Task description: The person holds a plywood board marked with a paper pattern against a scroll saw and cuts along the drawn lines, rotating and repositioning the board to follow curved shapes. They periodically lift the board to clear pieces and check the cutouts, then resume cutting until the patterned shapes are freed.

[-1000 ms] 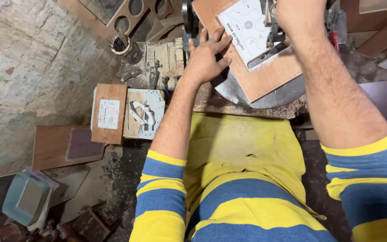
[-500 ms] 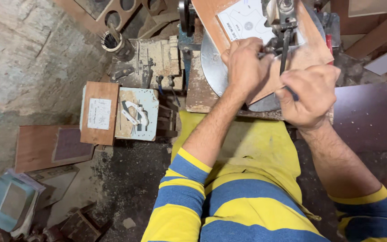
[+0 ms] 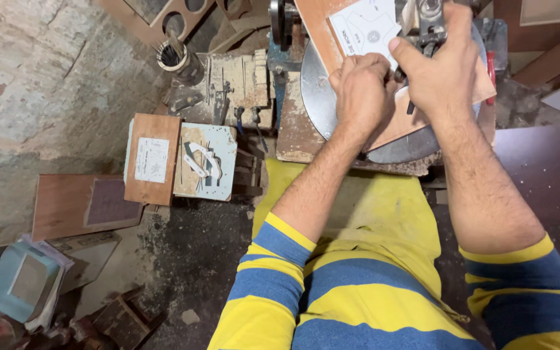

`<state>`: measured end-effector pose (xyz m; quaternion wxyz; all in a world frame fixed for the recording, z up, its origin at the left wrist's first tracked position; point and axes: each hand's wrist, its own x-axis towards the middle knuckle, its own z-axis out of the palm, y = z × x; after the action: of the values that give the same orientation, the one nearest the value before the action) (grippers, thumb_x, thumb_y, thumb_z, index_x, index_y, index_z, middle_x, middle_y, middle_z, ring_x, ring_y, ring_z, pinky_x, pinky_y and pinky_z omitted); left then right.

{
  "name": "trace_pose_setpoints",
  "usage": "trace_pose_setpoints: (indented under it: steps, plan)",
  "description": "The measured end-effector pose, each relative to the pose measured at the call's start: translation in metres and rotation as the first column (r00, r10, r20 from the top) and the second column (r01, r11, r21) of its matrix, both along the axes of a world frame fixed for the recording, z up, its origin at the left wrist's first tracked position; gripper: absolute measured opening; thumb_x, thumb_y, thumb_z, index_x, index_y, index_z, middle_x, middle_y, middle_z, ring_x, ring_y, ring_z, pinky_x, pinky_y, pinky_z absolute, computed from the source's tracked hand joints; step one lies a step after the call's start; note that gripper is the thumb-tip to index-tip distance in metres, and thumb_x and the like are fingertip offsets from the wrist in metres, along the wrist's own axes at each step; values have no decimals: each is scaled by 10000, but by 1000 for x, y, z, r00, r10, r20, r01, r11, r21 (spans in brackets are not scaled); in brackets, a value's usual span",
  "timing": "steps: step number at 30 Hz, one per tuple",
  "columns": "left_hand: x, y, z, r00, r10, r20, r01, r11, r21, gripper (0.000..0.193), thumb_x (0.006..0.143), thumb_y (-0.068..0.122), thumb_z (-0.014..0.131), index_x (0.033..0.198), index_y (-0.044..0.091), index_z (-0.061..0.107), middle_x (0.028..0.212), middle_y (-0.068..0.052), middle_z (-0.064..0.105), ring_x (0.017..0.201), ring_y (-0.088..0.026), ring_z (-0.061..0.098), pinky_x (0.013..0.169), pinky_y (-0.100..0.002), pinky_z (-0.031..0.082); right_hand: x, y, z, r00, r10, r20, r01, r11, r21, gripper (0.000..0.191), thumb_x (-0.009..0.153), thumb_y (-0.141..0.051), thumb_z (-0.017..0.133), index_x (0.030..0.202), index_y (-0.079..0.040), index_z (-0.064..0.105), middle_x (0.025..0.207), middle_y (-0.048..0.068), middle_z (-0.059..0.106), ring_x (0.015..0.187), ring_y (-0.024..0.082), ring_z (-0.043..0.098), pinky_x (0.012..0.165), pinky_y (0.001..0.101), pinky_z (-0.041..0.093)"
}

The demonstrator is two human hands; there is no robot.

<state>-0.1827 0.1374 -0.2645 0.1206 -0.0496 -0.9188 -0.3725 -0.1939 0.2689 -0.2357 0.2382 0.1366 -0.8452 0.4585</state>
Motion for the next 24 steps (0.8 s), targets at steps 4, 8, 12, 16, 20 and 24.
trace_pose_setpoints:
  steps: [4,8,12,16,20,24]
  plan:
    - [1,1,-2,1000,-7,12,7,999,38,179,741,176,820,893,91,781,1012,-1,714,1095,-249,555,1006,-465,337,1,-2,-12,998,-6,-63,4,1000,-28,483,960,-38,779,1348,34,501,1114,165,705,996,251,704,899,380,563]
    - [3,-1,-3,1000,11,-27,-10,998,58,139,745,189,830,813,92,759,979,-5,723,1082,-247,570,1017,-469,338,4,-7,-10,997,14,-76,-16,1000,-15,474,982,-22,793,1346,31,494,1112,156,707,993,247,701,933,398,566]
    - [8,-4,1,999,34,4,-35,996,84,177,779,227,841,829,96,732,965,-32,711,1074,-251,578,1018,-460,347,19,1,11,989,146,17,-144,985,-93,496,1016,-103,762,1374,68,464,1227,163,686,1065,243,680,946,365,571]
    - [9,-5,3,1000,10,2,-10,995,98,169,764,242,850,833,126,747,957,-15,721,1078,-243,591,1029,-450,351,56,13,33,880,362,308,-120,796,-594,721,1018,-531,669,1485,-15,481,1418,2,633,838,111,557,685,247,469]
    - [6,-9,-7,997,-46,-65,56,984,170,308,711,222,851,980,121,739,1073,-43,716,1120,-264,589,1051,-467,336,63,38,45,854,510,102,-237,556,-797,737,1043,-565,661,1476,6,491,1250,89,624,867,166,577,762,285,485]
    - [12,-25,-23,984,4,-181,60,934,352,345,810,163,765,1147,109,719,1207,-67,710,1193,-238,607,1118,-401,413,22,74,38,815,542,205,-264,661,-702,701,1057,-524,687,1463,17,502,1259,121,622,946,186,568,839,303,480]
